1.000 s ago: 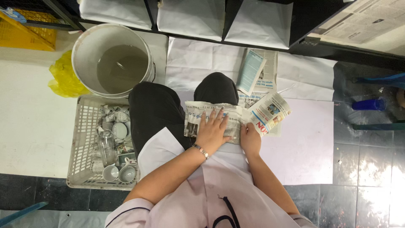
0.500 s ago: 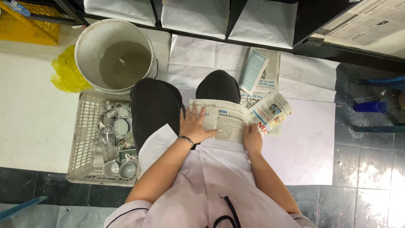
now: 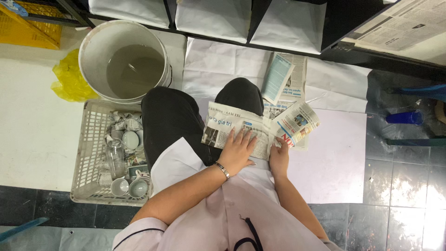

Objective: The person sits on the floor and wraps individual glassware items with newspaper. They pick each item from a plastic basket, wrap it in a sheet of newspaper, and place the wrapped bundle onto a nearby shelf.

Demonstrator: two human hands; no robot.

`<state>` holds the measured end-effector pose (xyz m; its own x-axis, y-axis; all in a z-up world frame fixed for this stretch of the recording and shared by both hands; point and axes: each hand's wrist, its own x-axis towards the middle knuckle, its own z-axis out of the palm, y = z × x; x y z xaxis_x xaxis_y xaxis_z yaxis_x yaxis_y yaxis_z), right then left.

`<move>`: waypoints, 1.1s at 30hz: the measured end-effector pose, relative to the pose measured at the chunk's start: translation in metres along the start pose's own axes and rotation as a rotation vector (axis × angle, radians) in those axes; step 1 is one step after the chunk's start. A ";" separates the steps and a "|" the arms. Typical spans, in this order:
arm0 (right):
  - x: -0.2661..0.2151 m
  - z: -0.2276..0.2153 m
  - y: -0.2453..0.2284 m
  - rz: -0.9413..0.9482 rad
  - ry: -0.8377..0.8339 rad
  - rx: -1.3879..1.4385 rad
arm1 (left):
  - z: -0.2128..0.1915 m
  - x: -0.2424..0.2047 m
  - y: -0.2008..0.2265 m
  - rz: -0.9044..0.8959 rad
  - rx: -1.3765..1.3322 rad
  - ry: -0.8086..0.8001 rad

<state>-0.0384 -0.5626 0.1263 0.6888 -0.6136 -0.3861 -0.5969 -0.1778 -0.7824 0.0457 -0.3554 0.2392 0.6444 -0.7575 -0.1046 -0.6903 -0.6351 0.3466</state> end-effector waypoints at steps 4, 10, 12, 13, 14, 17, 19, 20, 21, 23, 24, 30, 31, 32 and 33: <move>0.006 -0.026 -0.002 0.063 -0.159 0.075 | 0.027 0.006 -0.008 0.040 0.218 0.182; 0.010 -0.055 -0.035 -0.287 -0.059 -0.285 | 0.025 0.000 -0.038 0.251 -0.223 0.029; 0.007 -0.056 -0.049 -0.539 -0.037 -0.387 | 0.011 -0.009 -0.047 0.344 -0.244 -0.037; 0.005 -0.054 -0.056 -0.640 -0.044 -0.434 | 0.004 -0.014 -0.050 0.387 -0.257 -0.074; 0.004 -0.051 -0.062 -0.741 -0.052 -0.479 | -0.003 -0.019 -0.051 0.391 -0.262 -0.066; 0.008 -0.046 -0.083 -1.067 -0.156 -0.653 | -0.020 -0.027 -0.054 0.389 -0.283 -0.055; 0.005 -0.044 -0.095 -1.202 -0.232 -0.747 | -0.028 -0.030 -0.056 0.373 -0.309 -0.063; 0.002 -0.044 -0.101 -1.223 -0.259 -0.777 | -0.030 -0.032 -0.057 0.334 -0.269 -0.022; -0.002 -0.045 -0.107 -1.244 -0.286 -0.809 | -0.031 -0.034 -0.058 0.297 -0.231 0.020; -0.009 -0.050 -0.117 -1.185 -0.393 -0.872 | -0.030 -0.040 -0.060 0.194 -0.182 0.126; -0.013 -0.051 -0.120 -1.154 -0.447 -0.903 | -0.028 -0.043 -0.061 0.128 -0.171 0.190; -0.043 -0.041 -0.116 -1.200 -0.412 -0.694 | -0.015 -0.068 -0.068 0.044 -0.206 0.273; -0.044 -0.040 -0.114 -1.190 -0.368 -0.678 | -0.015 -0.071 -0.068 0.067 -0.204 0.263; -0.046 -0.039 -0.112 -1.180 -0.325 -0.661 | -0.015 -0.073 -0.067 0.100 -0.232 0.278; -0.046 -0.037 -0.111 -1.171 -0.280 -0.644 | -0.015 -0.076 -0.066 0.134 -0.258 0.292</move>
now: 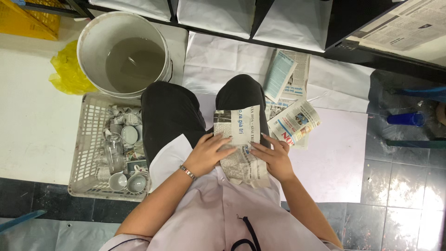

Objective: The person sits on the floor and wraps individual glassware items with newspaper. They pick each item from a plastic basket, wrap it in a sheet of newspaper, and place the wrapped bundle onto a nearby shelf.

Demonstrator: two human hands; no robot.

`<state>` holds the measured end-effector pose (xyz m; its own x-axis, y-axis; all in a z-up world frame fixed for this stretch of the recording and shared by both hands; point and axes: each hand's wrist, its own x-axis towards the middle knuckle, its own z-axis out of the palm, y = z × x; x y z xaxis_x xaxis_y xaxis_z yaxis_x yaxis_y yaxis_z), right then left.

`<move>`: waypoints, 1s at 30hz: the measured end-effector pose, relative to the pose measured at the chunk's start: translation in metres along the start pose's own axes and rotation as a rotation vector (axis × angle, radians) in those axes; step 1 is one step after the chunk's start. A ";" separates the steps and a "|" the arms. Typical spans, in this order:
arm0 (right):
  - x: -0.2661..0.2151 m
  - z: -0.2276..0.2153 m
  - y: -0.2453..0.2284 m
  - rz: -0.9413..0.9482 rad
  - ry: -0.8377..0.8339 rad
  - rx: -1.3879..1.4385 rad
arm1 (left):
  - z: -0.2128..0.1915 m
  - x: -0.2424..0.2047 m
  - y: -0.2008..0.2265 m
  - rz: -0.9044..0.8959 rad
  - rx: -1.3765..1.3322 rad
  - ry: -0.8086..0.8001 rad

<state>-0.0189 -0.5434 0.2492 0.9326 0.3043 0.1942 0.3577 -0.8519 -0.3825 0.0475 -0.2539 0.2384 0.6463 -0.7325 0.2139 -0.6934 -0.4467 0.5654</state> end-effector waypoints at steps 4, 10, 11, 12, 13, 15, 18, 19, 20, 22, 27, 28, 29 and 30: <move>0.007 0.003 0.005 0.038 0.070 0.071 | 0.002 0.003 -0.005 -0.008 -0.071 -0.087; 0.009 0.008 0.026 0.097 -0.055 0.265 | 0.015 0.012 -0.018 -0.273 -0.322 -0.084; 0.005 0.012 0.029 0.101 -0.024 0.306 | 0.017 0.013 -0.019 -0.251 -0.366 -0.019; 0.000 0.016 0.031 0.103 0.004 0.349 | 0.018 0.012 -0.017 -0.233 -0.412 0.047; -0.003 0.023 0.032 0.151 0.009 0.326 | 0.020 0.013 -0.017 -0.214 -0.457 0.112; -0.006 0.038 0.034 0.248 0.017 0.283 | 0.022 0.011 -0.014 -0.340 -0.471 0.077; -0.002 0.056 0.030 0.603 0.001 0.564 | 0.023 0.013 -0.011 -0.519 -0.457 0.063; 0.002 0.059 0.026 0.695 -0.025 0.551 | 0.022 0.014 -0.009 -0.575 -0.444 0.066; 0.008 0.060 0.023 0.785 -0.049 0.537 | 0.021 0.016 -0.009 -0.669 -0.407 0.059; 0.021 0.058 0.015 0.871 -0.042 0.552 | 0.021 0.020 -0.006 -0.855 -0.333 0.046; 0.037 0.046 -0.002 0.858 0.054 0.583 | 0.027 0.028 -0.002 -0.880 -0.280 0.154; 0.039 0.043 -0.004 0.837 0.058 0.553 | 0.028 0.029 -0.001 -0.851 -0.249 0.228; 0.040 0.041 -0.005 0.815 0.063 0.523 | 0.029 0.028 0.001 -0.725 -0.060 0.259; 0.041 0.039 -0.006 0.792 0.068 0.495 | 0.029 0.027 0.003 -0.596 0.128 0.288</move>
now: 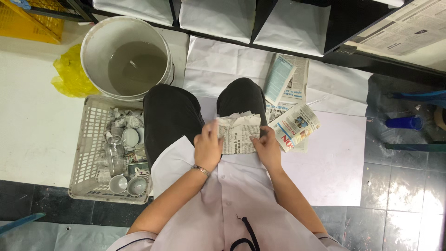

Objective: The person sits on the floor and wraps individual glassware items with newspaper. They pick each item from a plastic basket, wrap it in a sheet of newspaper, and place the wrapped bundle onto a nearby shelf.

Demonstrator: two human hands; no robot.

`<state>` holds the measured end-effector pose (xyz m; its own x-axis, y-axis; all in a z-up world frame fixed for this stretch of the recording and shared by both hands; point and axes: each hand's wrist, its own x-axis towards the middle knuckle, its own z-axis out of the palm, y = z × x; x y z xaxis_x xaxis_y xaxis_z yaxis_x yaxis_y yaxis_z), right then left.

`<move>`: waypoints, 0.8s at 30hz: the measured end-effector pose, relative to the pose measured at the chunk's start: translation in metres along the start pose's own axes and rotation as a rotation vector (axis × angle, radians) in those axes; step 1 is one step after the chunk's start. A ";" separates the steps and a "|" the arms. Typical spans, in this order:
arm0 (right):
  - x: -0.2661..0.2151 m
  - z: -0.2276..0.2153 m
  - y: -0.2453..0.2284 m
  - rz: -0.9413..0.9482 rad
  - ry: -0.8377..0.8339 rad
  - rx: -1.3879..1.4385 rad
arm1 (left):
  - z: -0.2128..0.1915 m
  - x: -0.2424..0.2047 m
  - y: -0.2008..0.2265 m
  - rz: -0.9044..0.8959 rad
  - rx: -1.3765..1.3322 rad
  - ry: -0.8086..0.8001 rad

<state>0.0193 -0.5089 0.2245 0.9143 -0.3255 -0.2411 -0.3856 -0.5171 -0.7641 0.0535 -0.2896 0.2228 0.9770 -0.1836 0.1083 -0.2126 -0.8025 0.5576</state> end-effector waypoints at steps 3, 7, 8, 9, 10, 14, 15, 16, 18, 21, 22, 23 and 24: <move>-0.004 0.001 -0.002 -0.069 0.051 -0.084 | -0.001 -0.005 0.000 0.379 0.187 -0.009; -0.007 0.002 -0.003 -0.176 0.079 -0.210 | 0.006 0.001 -0.004 0.772 0.073 -0.267; -0.006 0.002 -0.005 -0.258 0.115 -0.214 | 0.008 0.008 -0.006 0.708 0.074 -0.321; -0.006 0.001 -0.008 -0.340 0.151 -0.219 | 0.008 0.013 -0.007 0.643 0.074 -0.374; -0.004 0.001 -0.011 -0.330 0.167 -0.216 | 0.008 0.019 -0.006 0.580 0.075 -0.420; -0.004 -0.001 -0.017 -0.339 0.214 -0.208 | 0.005 0.031 -0.003 0.296 -0.010 -0.522; -0.005 -0.001 -0.016 -0.353 0.218 -0.208 | 0.005 0.031 -0.003 0.245 0.032 -0.536; -0.007 0.000 -0.013 -0.279 0.191 -0.196 | 0.005 0.030 -0.003 0.192 0.074 -0.552; -0.007 -0.001 -0.009 -0.137 0.135 -0.173 | 0.004 0.028 -0.004 0.126 0.101 -0.586; -0.005 -0.006 -0.005 0.104 -0.003 -0.074 | 0.003 0.025 -0.003 0.116 0.091 -0.562; 0.000 -0.008 -0.006 0.133 -0.045 -0.052 | 0.002 0.026 -0.004 0.135 0.085 -0.535; 0.004 -0.010 -0.007 0.160 -0.088 -0.030 | 0.001 0.026 -0.005 0.143 0.071 -0.544; 0.010 -0.013 -0.007 0.191 -0.131 -0.010 | 0.002 0.025 -0.005 0.151 0.056 -0.557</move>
<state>0.0297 -0.5190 0.2348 0.8326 -0.3133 -0.4568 -0.5539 -0.4640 -0.6913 0.0793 -0.2910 0.2210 0.7835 -0.5574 -0.2748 -0.3643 -0.7702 0.5235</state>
